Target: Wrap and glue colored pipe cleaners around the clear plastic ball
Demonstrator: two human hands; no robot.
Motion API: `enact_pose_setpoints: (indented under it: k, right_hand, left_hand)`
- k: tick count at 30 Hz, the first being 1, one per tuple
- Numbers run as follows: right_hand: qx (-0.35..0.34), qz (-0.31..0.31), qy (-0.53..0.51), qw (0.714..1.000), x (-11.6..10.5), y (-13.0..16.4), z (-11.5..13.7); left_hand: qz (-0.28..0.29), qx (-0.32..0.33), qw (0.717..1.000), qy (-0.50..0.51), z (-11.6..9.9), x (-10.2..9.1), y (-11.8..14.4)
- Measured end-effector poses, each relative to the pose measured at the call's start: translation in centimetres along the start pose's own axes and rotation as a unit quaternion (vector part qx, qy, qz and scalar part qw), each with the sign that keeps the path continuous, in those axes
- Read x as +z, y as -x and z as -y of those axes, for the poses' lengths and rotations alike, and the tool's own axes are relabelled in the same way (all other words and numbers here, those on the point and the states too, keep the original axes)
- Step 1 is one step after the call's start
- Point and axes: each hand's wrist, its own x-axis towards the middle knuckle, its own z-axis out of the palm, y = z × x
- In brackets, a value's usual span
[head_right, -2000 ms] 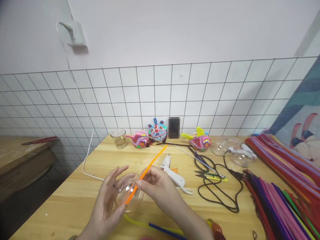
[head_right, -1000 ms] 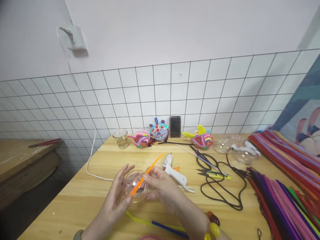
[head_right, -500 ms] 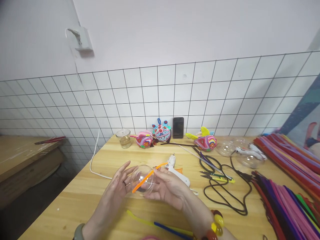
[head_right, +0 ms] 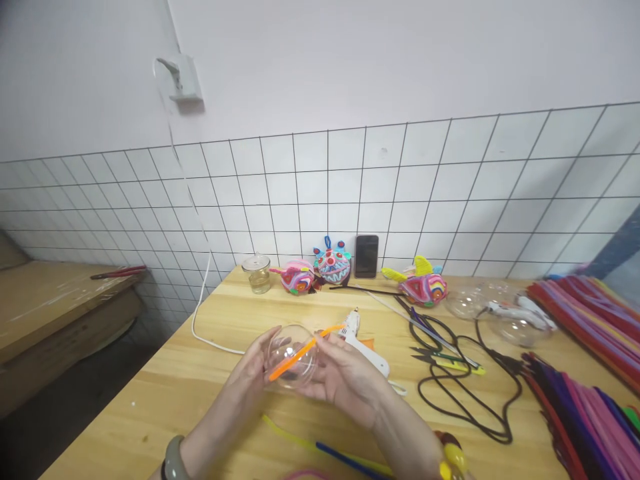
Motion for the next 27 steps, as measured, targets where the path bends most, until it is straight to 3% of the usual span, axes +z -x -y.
enact_pose_setpoints:
  k: [8,21,27]
  right_hand:
    - [0.033,0.023,-0.066,0.997,-0.7,-0.1,0.6]
    - [0.059,0.011,-0.072,0.996,-0.3,-0.2,0.1]
    - [0.031,-0.018,-0.056,0.998,0.1,-0.1,0.2]
  left_hand:
    - [-0.004,0.002,1.0,0.018,-0.3,0.2,-0.1]
    - [-0.023,-0.015,1.0,0.002,-0.2,0.5,-0.4]
    - [-0.079,-0.045,0.993,0.072,-1.3,1.2,-0.2]
